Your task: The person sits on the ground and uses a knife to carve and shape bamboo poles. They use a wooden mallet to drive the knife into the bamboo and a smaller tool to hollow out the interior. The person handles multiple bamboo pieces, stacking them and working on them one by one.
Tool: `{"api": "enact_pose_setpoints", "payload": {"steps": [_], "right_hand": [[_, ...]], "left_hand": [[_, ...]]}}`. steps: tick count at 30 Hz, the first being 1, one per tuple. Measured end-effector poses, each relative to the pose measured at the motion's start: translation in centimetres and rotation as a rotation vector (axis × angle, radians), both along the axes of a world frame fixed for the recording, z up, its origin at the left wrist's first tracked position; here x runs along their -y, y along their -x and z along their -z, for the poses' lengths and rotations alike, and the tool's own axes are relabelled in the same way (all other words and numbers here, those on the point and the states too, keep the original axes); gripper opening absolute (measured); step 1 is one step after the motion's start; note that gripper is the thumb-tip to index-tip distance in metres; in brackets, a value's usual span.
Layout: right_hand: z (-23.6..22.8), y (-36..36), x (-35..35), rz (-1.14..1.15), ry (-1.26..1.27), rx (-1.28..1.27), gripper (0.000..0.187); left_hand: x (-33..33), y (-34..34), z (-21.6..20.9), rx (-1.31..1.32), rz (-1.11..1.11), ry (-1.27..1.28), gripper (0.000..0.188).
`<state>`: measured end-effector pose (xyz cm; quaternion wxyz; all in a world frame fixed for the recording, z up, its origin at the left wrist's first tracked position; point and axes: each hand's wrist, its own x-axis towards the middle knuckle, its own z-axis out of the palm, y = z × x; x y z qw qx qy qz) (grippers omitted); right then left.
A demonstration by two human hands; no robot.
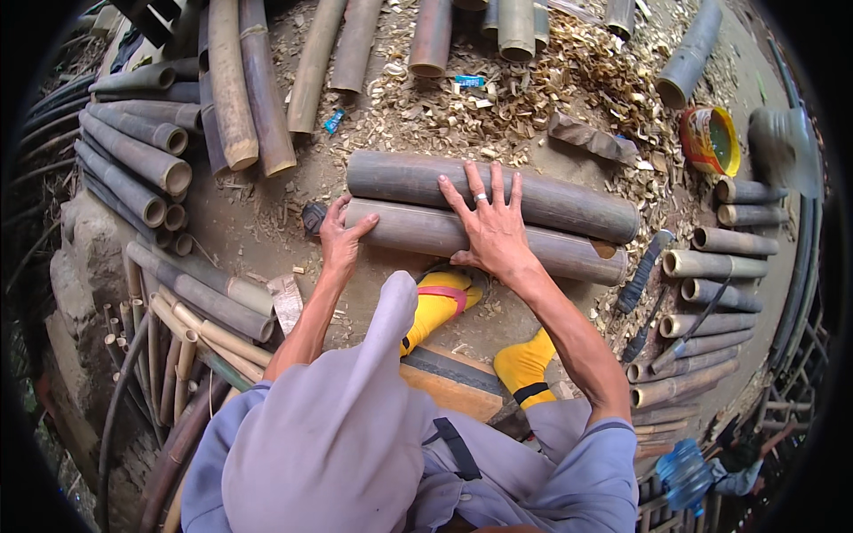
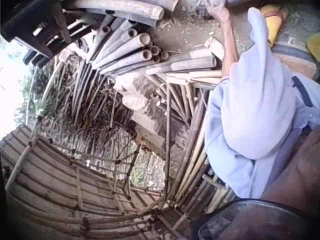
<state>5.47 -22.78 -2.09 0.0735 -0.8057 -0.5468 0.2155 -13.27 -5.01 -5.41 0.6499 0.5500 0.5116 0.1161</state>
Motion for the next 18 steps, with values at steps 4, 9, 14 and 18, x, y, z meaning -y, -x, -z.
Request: {"api": "enact_pose_setpoints", "payload": {"steps": [4, 9, 14, 18], "right_hand": [[-0.1, -0.1, 0.2, 0.001, 0.017, 0.017, 0.124], [-0.2, -0.3, 0.4, 0.007, 0.016, 0.009, 0.125], [0.1, 0.0, 0.1, 0.024, 0.003, 0.003, 0.126], [0.2, 0.2, -0.1, 0.044, -0.034, -0.004, 0.125]], "left_hand": [[0.4, -0.2, -0.4, -0.011, 0.006, 0.006, 0.071], [0.6, 0.2, 0.8, 0.052, -0.030, -0.005, 0.069], [-0.1, 0.4, 0.9, 0.040, -0.002, -0.013, 0.070], [-1.3, 1.1, 1.4, 0.023, -0.007, 0.023, 0.066]]}}
